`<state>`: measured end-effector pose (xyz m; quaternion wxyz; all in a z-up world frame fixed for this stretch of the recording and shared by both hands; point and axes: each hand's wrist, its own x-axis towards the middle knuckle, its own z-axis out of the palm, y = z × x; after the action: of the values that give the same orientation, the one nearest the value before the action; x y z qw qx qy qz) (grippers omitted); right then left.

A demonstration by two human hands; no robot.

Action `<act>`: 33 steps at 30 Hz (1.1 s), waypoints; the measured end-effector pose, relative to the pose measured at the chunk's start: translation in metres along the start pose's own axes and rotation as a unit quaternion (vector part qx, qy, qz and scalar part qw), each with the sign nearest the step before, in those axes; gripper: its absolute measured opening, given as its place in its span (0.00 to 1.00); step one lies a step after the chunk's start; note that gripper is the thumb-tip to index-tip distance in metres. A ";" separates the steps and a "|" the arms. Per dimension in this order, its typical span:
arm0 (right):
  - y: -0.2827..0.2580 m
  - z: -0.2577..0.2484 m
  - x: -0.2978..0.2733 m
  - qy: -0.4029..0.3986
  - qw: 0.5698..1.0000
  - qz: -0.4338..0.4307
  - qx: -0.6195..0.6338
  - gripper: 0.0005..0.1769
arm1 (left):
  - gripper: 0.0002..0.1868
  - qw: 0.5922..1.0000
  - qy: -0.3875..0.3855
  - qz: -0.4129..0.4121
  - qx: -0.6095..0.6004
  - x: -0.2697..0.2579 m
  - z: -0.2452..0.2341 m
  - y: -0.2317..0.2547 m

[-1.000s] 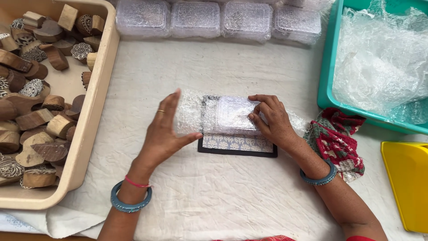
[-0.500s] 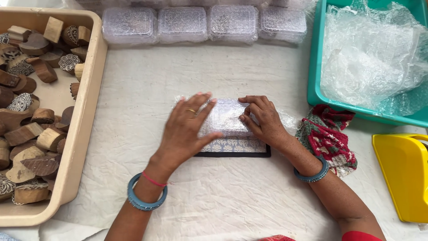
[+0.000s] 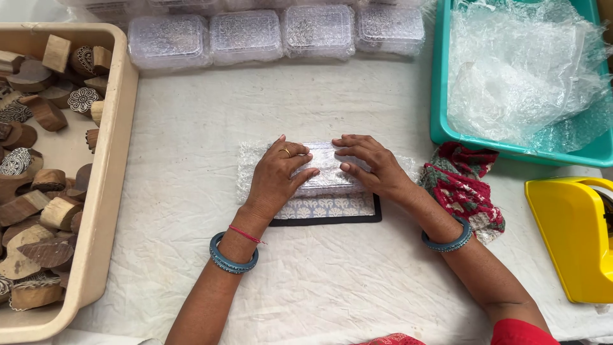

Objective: The person cleans a small plastic container with a cloth, places a wooden stamp inside, and closes the lid. They then wrap the container in bubble wrap and secure it with tape from a dispenser.

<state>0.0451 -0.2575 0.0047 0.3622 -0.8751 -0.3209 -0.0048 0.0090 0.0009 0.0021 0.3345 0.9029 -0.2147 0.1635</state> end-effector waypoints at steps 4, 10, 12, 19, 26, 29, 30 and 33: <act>-0.013 -0.005 0.002 -0.003 0.998 0.027 0.059 0.27 | 0.12 1.000 -0.009 -0.002 -0.009 0.006 0.000 -0.003; 0.007 0.006 0.001 0.023 0.970 0.144 0.194 0.23 | 0.12 0.998 -0.016 -0.027 -0.049 0.007 0.002 0.001; 0.016 0.011 -0.002 0.032 0.965 0.138 0.222 0.21 | 0.14 0.997 -0.015 -0.033 -0.061 0.004 0.003 0.000; 0.014 -0.030 -0.020 0.095 0.971 0.153 0.159 0.18 | 0.08 0.998 -0.025 -0.014 -0.053 0.009 0.000 0.002; 0.009 -0.060 -0.060 -0.015 0.978 0.030 -0.207 0.18 | 0.10 0.997 -0.044 -0.008 -0.067 0.007 0.004 -0.005; 0.019 -0.079 -0.062 0.026 0.964 0.264 -0.022 0.12 | 0.10 0.997 -0.045 -0.014 -0.065 0.007 0.004 -0.004; 0.025 -0.084 -0.067 0.026 0.964 0.265 -0.021 0.12 | 0.10 0.997 -0.045 -0.015 -0.065 0.006 0.004 -0.004; 0.013 -0.096 -0.072 0.109 0.961 0.253 -0.006 0.17 | 0.10 0.997 -0.046 -0.017 -0.062 0.008 0.004 -0.005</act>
<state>0.0164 -0.3659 0.0505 0.3788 -0.9242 -0.0474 -0.0107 0.0190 -0.0008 0.0004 0.3826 0.8904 -0.2242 0.1027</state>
